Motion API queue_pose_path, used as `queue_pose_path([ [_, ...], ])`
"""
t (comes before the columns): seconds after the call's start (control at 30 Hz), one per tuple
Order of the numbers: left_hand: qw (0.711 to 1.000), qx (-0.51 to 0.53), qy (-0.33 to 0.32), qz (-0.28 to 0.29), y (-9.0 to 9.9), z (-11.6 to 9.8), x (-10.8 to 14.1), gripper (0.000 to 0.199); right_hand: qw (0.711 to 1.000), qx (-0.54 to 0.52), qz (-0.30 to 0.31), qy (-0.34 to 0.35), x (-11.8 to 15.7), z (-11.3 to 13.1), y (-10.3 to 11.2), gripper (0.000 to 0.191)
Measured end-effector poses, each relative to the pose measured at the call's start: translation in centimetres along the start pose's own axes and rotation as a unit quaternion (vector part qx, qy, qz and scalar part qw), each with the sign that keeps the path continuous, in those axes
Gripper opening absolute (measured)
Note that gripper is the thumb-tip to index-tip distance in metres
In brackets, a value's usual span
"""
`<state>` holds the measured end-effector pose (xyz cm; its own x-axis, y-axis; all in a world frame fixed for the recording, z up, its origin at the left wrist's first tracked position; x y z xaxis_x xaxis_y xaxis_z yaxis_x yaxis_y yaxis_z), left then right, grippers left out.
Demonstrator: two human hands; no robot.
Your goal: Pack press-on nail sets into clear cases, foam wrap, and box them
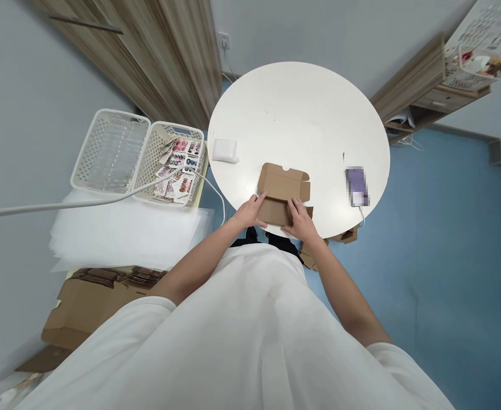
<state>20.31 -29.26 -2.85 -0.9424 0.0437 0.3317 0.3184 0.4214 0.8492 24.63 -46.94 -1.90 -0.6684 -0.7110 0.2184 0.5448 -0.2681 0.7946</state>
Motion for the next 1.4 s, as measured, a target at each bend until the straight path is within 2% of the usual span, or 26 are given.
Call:
queue_pose_path([
  [0.37,0.999,0.036,-0.016,-0.013,0.3,0.4,-0.5,0.122,1.0,-0.006,-0.004,-0.009,-0.4,-0.8,0.6,0.104],
  [0.6,1.0,0.012,-0.003,-0.003,0.4,0.4,-1.3,0.112,1.0,-0.015,-0.001,-0.003,-0.7,-0.9,0.9,0.105],
  [0.67,1.0,0.004,0.0,-0.01,0.4,0.2,-1.5,0.111,0.999,-0.018,-0.024,-0.019,-0.1,-1.3,1.6,0.101],
  [0.7,1.0,0.003,0.004,-0.015,0.4,0.2,-1.6,0.111,0.997,-0.026,-0.057,-0.047,0.4,-1.9,2.2,0.099],
  [0.77,1.0,0.004,0.012,-0.023,0.4,0.0,-1.7,0.11,0.975,-0.076,-0.147,-0.146,2.0,-4.0,3.4,0.092],
  [0.83,0.999,0.005,0.02,-0.026,0.4,-0.2,-1.8,0.109,0.927,-0.184,-0.202,-0.256,3.7,-6.4,3.8,0.084],
  [0.9,0.999,0.002,0.023,-0.029,0.3,-0.5,-2.0,0.109,0.881,-0.31,-0.176,-0.311,4.3,-7.8,3.0,0.076],
  [0.93,0.999,0.0,0.024,-0.031,0.3,-0.7,-2.0,0.109,0.864,-0.36,-0.155,-0.316,4.2,-8.0,2.7,0.072],
  [1.0,0.999,-0.004,0.022,-0.034,0.3,-1.0,-2.1,0.109,0.851,-0.411,-0.129,-0.3,3.3,-7.6,2.5,0.065],
  [1.07,0.999,-0.005,0.02,-0.035,0.2,-1.3,-2.2,0.11,0.868,-0.397,-0.12,-0.273,2.2,-6.7,2.7,0.059],
  [1.17,0.999,-0.003,0.02,-0.033,0.1,-1.7,-2.1,0.111,0.921,-0.264,-0.111,-0.263,0.7,-5.4,2.8,0.046],
  [1.27,0.999,0.003,0.021,-0.032,0.0,-1.9,-2.0,0.111,0.928,-0.155,-0.131,-0.314,0.4,-5.3,2.8,0.032],
  [1.4,1.0,-0.004,0.014,-0.01,-0.2,-2.3,-1.9,0.111,0.932,-0.066,-0.095,-0.344,0.3,-5.3,2.2,0.019],
])
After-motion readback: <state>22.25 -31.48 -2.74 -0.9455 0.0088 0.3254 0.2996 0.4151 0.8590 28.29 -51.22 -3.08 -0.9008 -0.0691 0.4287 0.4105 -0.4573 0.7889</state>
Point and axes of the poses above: each hand's wrist, its own x-axis away from the middle knuckle, its own y-axis out of the back of the hand, z = x × y, the point moved 6 cm from there along -x, towards the middle knuckle, and after that the axes turned 12 degrees about -x, right-handed, at the moved point
